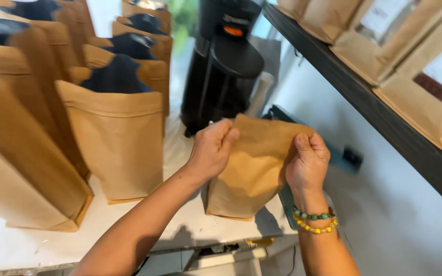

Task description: Folding the tops of coffee bags and sealing them using a manual heat sealer

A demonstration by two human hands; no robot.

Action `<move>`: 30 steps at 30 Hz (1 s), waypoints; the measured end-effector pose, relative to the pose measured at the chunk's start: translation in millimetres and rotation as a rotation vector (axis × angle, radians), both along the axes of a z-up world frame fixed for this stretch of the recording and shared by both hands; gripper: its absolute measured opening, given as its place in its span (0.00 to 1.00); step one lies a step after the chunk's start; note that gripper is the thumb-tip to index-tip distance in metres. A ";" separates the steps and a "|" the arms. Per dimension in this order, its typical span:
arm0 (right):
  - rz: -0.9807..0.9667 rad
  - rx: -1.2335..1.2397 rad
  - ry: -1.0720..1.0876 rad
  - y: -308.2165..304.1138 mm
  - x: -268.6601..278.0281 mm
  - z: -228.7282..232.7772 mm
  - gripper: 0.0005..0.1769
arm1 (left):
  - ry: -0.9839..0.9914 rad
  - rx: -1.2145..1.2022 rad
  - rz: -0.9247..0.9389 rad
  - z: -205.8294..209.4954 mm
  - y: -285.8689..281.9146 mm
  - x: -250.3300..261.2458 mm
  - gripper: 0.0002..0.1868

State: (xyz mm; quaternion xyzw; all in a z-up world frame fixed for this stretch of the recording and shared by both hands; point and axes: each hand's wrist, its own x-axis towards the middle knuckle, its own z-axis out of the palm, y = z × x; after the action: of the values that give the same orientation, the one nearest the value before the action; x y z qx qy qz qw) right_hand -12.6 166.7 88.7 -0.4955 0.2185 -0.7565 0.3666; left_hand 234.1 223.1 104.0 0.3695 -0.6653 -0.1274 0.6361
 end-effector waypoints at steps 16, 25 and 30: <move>0.268 -0.039 0.115 -1.3 59.2 17.7 0.11 | -0.081 0.420 -0.225 100.1 57.3 29.0 0.20; 0.210 -0.046 0.187 2.7 63.0 20.0 0.11 | -0.085 0.656 -0.229 104.4 42.6 25.0 0.12; 0.217 -0.033 0.139 -10.9 61.4 12.1 0.09 | 0.163 0.622 -0.548 75.0 43.5 38.4 0.20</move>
State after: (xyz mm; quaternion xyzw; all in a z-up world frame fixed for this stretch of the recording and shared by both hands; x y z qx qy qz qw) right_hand 48.8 155.8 100.8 -0.5734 0.1761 -0.6797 0.4221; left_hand 272.6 266.6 179.0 0.3420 -0.6165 -0.5154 0.4873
